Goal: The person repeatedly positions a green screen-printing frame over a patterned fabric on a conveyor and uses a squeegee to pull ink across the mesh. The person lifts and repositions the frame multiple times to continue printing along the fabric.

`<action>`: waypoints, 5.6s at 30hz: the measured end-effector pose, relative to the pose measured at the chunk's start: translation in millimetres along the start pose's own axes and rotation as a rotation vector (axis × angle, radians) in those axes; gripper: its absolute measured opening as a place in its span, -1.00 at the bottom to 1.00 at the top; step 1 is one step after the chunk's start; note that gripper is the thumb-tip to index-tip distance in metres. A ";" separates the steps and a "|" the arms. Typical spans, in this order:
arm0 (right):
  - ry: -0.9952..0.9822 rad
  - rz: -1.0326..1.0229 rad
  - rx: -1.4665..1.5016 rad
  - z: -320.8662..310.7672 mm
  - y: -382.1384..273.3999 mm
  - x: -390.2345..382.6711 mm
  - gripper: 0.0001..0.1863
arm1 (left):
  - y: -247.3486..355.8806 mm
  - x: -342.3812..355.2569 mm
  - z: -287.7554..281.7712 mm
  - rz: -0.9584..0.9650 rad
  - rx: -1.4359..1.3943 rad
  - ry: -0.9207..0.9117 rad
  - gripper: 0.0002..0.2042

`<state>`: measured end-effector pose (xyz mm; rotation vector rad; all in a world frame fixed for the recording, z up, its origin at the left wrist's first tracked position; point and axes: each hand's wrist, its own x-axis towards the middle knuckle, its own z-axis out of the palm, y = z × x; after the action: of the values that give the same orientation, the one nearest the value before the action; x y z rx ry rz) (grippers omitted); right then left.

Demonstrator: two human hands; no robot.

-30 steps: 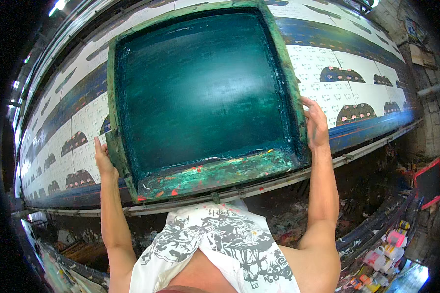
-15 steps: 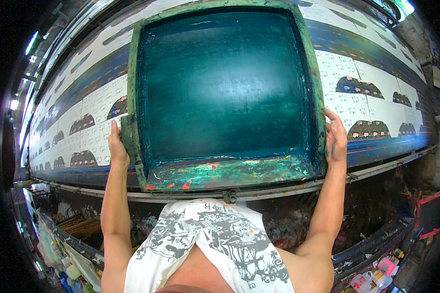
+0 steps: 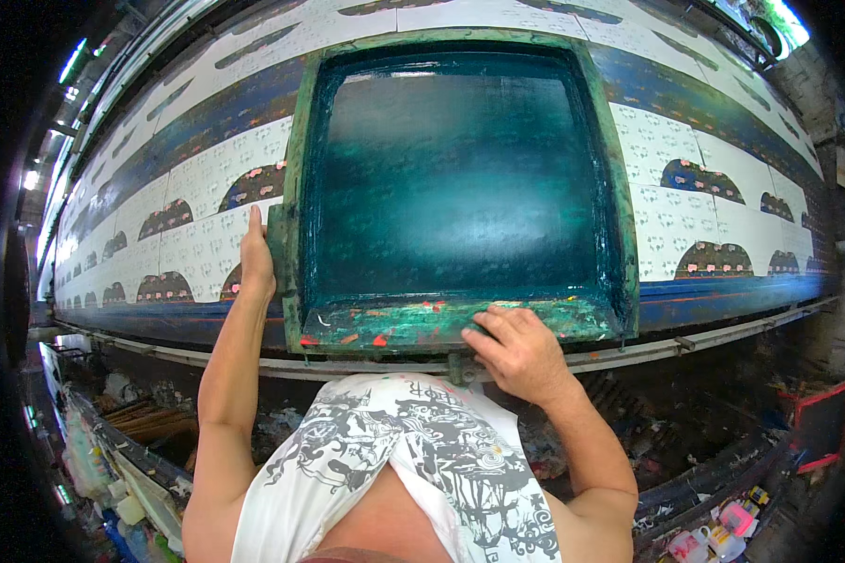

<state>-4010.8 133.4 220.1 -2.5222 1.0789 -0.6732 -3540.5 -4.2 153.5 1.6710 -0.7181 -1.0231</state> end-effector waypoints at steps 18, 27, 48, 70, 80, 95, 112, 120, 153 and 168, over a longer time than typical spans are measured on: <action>-0.331 0.273 -0.209 3.0 -31.1 69.7 -0.53 | -5.6 5.9 12.3 0.151 0.184 -0.003 -0.62; -0.060 0.138 -0.361 44.1 -33.8 41.4 -0.41 | -2.7 -0.8 10.7 0.128 0.165 -0.030 -0.58; 0.079 0.067 -0.492 36.9 237.4 316.5 -0.50 | -1.5 -8.0 14.5 0.180 0.295 0.126 -0.70; -0.244 0.201 -0.542 -1.0 221.4 334.7 -0.55 | 2.2 -7.0 18.0 0.307 0.657 0.271 -0.59; -0.279 0.197 -0.421 12.4 89.1 178.8 -0.69 | -4.5 5.1 14.4 0.333 0.662 0.226 -0.59; -0.151 0.062 -0.333 39.0 -8.4 35.7 -0.58 | -6.4 14.4 17.7 0.307 0.767 0.199 -0.55; 0.353 0.214 -0.056 -84.2 205.1 -53.5 -0.38 | -17.0 28.5 3.4 0.306 1.128 0.398 -0.45; 0.604 0.357 0.739 -53.6 243.4 -70.9 -0.38 | -13.1 20.0 0.7 0.281 1.157 0.468 -0.46; 0.698 0.440 1.240 -219.0 261.4 -99.5 -0.23 | 59.0 -41.4 100.0 0.020 0.139 0.076 -0.18; 0.524 0.468 0.943 -413.9 551.2 -308.8 -0.28 | 82.0 -220.1 458.9 -0.064 -0.113 -0.088 -0.23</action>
<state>-4744.3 -46.9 224.9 -1.2717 1.0794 -1.3328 -4047.8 -49.8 232.7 1.5678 -0.6555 -1.1674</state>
